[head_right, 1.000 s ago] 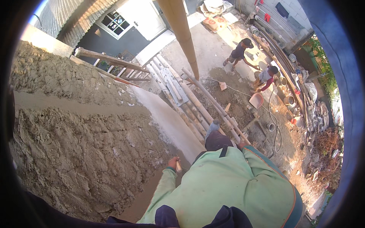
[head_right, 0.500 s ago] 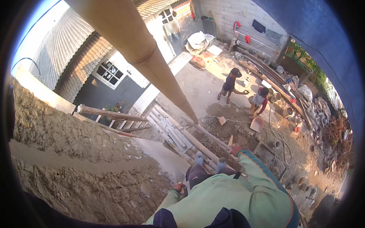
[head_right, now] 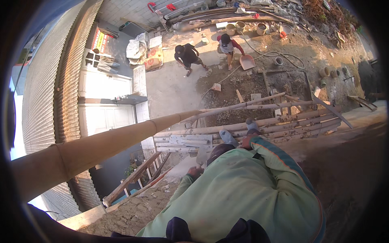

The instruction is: The person scoops wet cement from a bucket and applies it to a vertical wall using a trowel. They repeatedly smooth the surface with a flat tool while standing on scaffolding.

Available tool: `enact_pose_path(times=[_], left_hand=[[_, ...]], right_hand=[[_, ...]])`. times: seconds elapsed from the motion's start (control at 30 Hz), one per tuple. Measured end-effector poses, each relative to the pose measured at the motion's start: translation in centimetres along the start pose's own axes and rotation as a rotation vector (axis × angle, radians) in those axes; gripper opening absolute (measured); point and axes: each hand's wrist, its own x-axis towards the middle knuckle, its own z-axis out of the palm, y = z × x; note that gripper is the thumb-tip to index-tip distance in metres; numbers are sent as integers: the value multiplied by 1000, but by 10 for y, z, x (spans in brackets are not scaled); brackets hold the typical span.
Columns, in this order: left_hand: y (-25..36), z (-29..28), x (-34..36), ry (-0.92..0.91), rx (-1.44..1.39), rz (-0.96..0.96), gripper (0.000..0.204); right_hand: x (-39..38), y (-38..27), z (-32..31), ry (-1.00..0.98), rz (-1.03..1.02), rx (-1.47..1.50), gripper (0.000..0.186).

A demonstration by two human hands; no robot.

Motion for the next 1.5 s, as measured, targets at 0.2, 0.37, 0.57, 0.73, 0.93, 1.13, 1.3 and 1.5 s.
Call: enact_pose_path(times=[0.2,0.37,0.57,0.73,0.93,1.13,1.3,1.5], left_hand=[[3,-60,58,-107,-175,-243,40],[23,-50,102,-259,-169,-234,51],[61,-1,129,-106,-148,-117,42],[125,87,88,-38,6,220,41],[177,210,60,-75,427,577,40],[175,228,93,-328,542,677,41],[117,182,219,-163,864,764,37],[126,114,382,-84,799,455,55]], right_hand=[[-18,-25,18,122,118,173,45],[-35,4,54,265,309,241,37],[-28,36,86,285,307,431,38],[-44,56,64,306,61,652,47],[12,55,98,170,-46,1915,61],[49,48,102,315,8,2610,26],[146,66,157,536,160,2764,25],[233,80,195,587,260,2892,28]])
